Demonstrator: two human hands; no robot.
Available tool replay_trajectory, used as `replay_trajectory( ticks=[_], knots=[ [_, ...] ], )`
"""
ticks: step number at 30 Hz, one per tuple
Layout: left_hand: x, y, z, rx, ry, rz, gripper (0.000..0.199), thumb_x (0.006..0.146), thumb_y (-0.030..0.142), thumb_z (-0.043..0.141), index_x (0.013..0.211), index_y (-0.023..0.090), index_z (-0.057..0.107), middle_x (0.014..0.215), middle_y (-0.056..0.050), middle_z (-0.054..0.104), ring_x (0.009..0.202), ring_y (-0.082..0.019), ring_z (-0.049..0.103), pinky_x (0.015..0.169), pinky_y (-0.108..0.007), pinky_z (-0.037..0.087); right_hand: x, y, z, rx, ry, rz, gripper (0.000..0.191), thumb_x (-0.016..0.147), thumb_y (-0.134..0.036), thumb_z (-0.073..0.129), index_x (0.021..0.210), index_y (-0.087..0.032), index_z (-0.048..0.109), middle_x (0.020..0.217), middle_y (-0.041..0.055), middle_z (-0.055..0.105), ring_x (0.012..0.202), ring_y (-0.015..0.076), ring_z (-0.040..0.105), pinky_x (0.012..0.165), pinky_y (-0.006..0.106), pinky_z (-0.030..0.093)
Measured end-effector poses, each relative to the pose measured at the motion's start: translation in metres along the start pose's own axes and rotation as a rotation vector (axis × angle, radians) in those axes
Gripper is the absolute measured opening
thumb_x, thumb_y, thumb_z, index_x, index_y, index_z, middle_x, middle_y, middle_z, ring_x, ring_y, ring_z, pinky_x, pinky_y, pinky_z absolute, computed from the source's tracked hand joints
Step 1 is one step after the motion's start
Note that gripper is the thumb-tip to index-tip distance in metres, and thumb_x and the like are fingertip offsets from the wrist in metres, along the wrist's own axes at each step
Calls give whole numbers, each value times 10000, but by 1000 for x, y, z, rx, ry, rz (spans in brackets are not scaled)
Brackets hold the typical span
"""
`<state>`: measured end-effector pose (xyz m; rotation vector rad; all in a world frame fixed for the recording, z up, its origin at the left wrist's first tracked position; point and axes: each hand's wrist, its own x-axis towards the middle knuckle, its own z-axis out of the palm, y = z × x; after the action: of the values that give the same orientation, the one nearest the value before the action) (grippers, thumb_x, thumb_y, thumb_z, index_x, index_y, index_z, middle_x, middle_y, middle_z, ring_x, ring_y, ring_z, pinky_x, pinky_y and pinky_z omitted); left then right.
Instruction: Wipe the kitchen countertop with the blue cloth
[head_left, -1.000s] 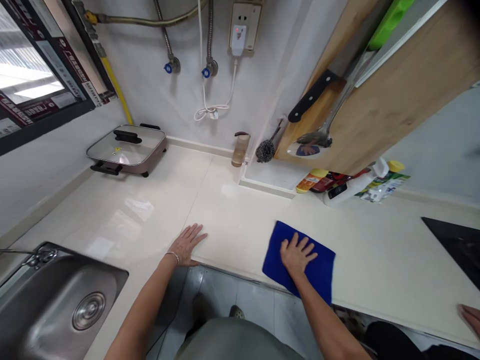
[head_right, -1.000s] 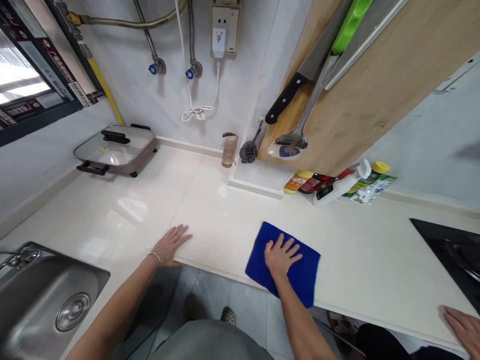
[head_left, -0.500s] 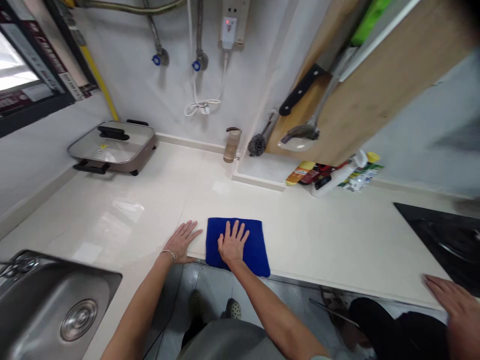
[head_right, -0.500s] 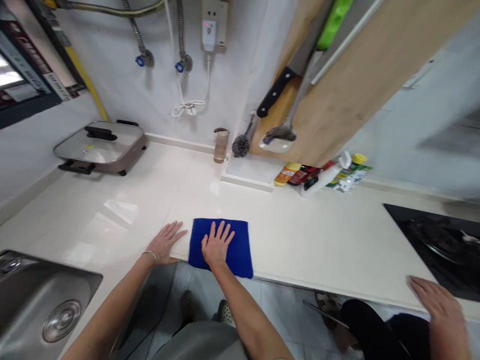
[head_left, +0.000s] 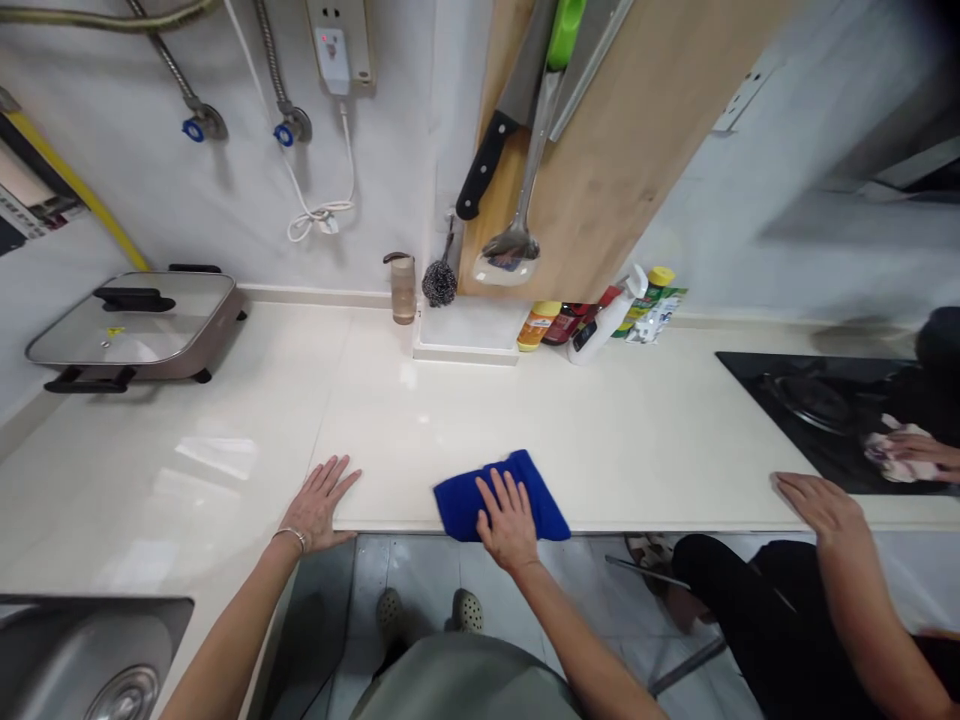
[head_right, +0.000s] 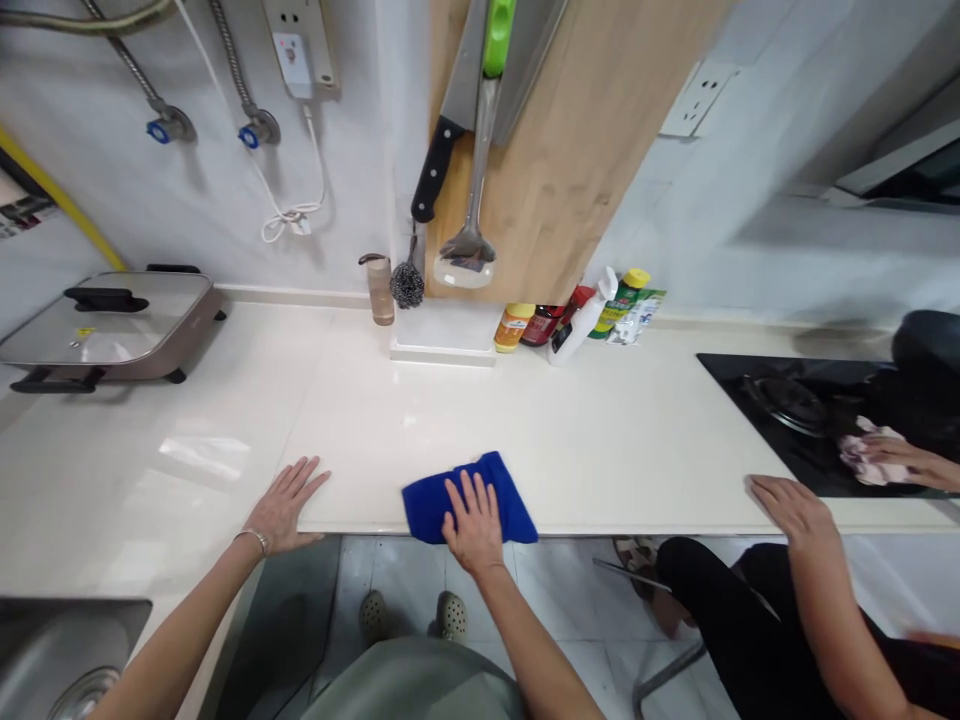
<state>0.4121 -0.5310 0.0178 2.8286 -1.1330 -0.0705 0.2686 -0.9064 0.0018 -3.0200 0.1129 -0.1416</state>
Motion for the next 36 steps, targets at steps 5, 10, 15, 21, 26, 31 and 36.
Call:
replay_trajectory(
  ticks=[5,10,15,21,26,31,36],
  knots=[
    [1,1,-2,18,-6,11,1081,631,599,707,1527,238,222,1643,-127,152,1498,-373,144,1207,-544,211,-18,88,-3,-81,8,95,611,893,-316,350,1498,-255,294,1622,26,200,1496,262,128,1212,519,154],
    [1,3,-6,34,-35,4,1094,622,605,701,1529,228,218,1641,-135,152,1497,-379,140,1203,-550,212,-27,137,-2,-128,35,86,629,879,-315,360,1501,-247,293,1626,28,183,1502,247,103,1223,499,136],
    [2,5,-10,10,-77,-13,1115,610,610,716,1530,230,214,1646,-128,136,1502,-378,118,1217,-542,175,-24,112,4,-174,69,153,633,879,-295,349,1502,-203,288,1631,80,147,1504,299,58,1206,551,136],
    [2,7,-12,-15,-113,-29,1096,618,600,710,1527,227,225,1650,-124,111,1506,-376,89,1220,-544,157,-5,22,10,-171,24,204,660,881,-315,368,1518,-207,232,1626,133,138,1491,387,31,1156,662,140],
    [2,9,-13,-31,-118,-33,1091,631,606,704,1529,232,211,1652,-121,103,1509,-374,63,1222,-544,133,14,-44,11,-88,0,113,684,876,-314,413,1520,-176,226,1618,175,133,1477,441,32,1124,714,134],
    [0,9,-11,-33,-121,-37,1102,629,620,708,1530,229,210,1652,-127,94,1508,-373,69,1224,-531,133,35,-106,13,7,-31,11,698,893,-397,437,1517,-164,228,1609,202,147,1464,473,45,1112,740,95],
    [-2,5,-5,-12,-91,-24,1144,606,642,718,1535,231,191,1651,-125,106,1507,-374,80,1219,-537,154,55,-160,10,103,-65,-96,703,903,-423,441,1517,-158,224,1604,215,147,1454,491,65,1103,753,64]
  ],
)
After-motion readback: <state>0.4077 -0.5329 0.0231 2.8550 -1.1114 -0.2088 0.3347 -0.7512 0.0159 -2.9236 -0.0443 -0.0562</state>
